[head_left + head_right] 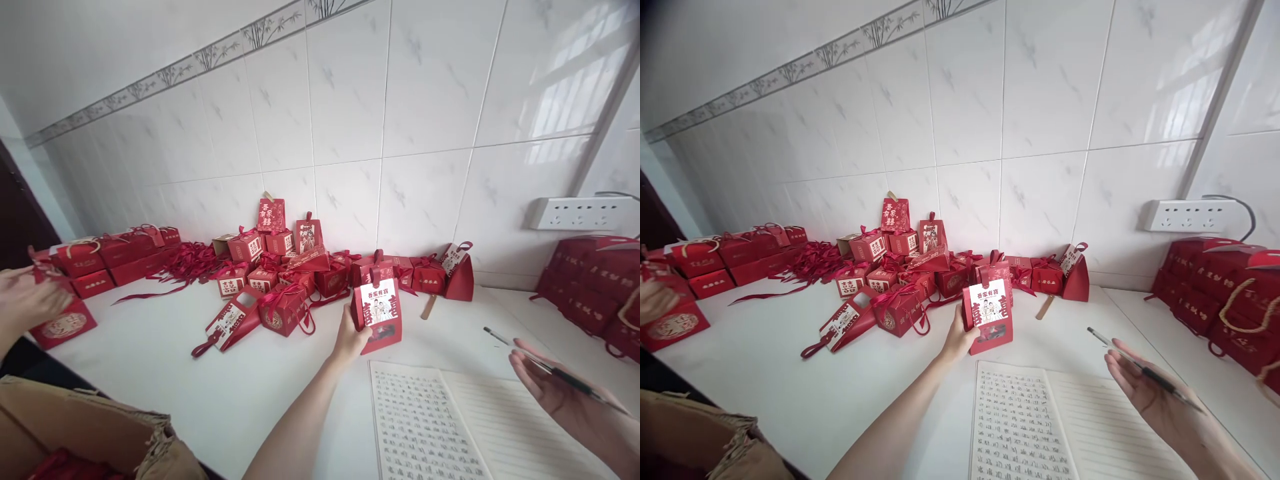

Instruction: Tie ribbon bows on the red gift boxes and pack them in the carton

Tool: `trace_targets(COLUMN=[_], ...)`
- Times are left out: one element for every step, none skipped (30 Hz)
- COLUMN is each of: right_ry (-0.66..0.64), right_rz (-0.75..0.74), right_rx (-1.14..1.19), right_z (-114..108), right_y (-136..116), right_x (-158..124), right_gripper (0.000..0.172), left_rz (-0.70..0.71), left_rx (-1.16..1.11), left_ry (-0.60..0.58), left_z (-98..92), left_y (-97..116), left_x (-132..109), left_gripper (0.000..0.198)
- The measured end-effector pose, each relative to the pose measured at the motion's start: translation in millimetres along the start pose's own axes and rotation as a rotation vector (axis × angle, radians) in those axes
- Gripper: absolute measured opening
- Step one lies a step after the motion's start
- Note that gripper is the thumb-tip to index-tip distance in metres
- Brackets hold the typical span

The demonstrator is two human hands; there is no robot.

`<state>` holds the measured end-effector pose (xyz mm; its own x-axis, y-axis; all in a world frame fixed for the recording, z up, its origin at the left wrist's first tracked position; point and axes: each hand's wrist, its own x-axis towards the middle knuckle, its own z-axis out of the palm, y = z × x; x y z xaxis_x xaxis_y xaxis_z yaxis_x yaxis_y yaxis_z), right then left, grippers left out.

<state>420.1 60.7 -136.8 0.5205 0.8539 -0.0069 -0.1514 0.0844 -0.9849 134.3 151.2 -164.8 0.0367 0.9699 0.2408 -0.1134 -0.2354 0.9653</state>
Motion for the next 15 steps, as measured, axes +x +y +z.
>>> trace_targets(right_ry=[-0.027, -0.050, -0.071, -0.085, -0.101, -0.120, -0.142, -0.158, -0.165, -0.157, -0.138, -0.118, -0.103, -0.089, -0.078], right_rz=[0.016, 0.063, 0.113, 0.117, 0.110, 0.116, 0.132, 0.154, 0.181, 0.212, 0.248, 0.284, 0.320, 0.349, 0.367], right_rx=[0.028, 0.065, 0.089, 0.088, 0.089, 0.097, 0.113, 0.138, 0.170, 0.203, 0.230, 0.254, 0.276, 0.293, 0.304], right_z=[-2, -4, -7, -9, -12, -13, -14, -15, -14, -12, -10, -6, -3, 0, 3], right_y=[4, 8, 12, 16, 20, 23, 25, 27, 27, 25, 23, 20, 16, 12, 9], right_x=[4, 7, 11, 14, 17, 19, 21, 22, 21, 20, 17, 14, 10, 6, 2], right_gripper=[0.028, 0.028, 0.029, 0.028, 0.024, 0.020, 0.017, 0.015, 0.015, 0.013, 0.012, 0.014, 0.020, 0.027, 0.035], left_rz=[-0.001, -0.003, -0.003, -0.003, -0.001, 0.000, 0.000, -0.003, -0.006, -0.009, -0.011, -0.012, -0.010, -0.006, -0.001], left_rx=[-0.003, -0.007, -0.009, -0.010, -0.009, -0.006, -0.002, 0.000, 0.002, 0.004, 0.006, 0.007, 0.007, 0.007, 0.005], left_ry=[-0.004, -0.008, -0.010, -0.010, -0.007, -0.004, -0.002, -0.002, -0.004, -0.004, -0.003, -0.002, 0.000, 0.000, -0.002], left_z=[0.1, 0.2, 0.4, 0.5, 0.5, 0.6, 0.6, 0.7, 0.8, 1.0, 1.1, 1.3, 1.5, 1.7, 1.8], left_y=[0, 0, 1, 2, 2, 3, 3, 4, 4, 4, 4, 4, 4, 4, 3], left_x=[0, 0, 0, 0, -1, -1, -1, -1, -1, -1, -1, -1, -1, -1, 0], left_gripper=[0.045, 0.045, 0.046, 0.046, 0.046, 0.046, 0.046, 0.045, 0.045, 0.045, 0.044, 0.043, 0.043, 0.043, 0.044])
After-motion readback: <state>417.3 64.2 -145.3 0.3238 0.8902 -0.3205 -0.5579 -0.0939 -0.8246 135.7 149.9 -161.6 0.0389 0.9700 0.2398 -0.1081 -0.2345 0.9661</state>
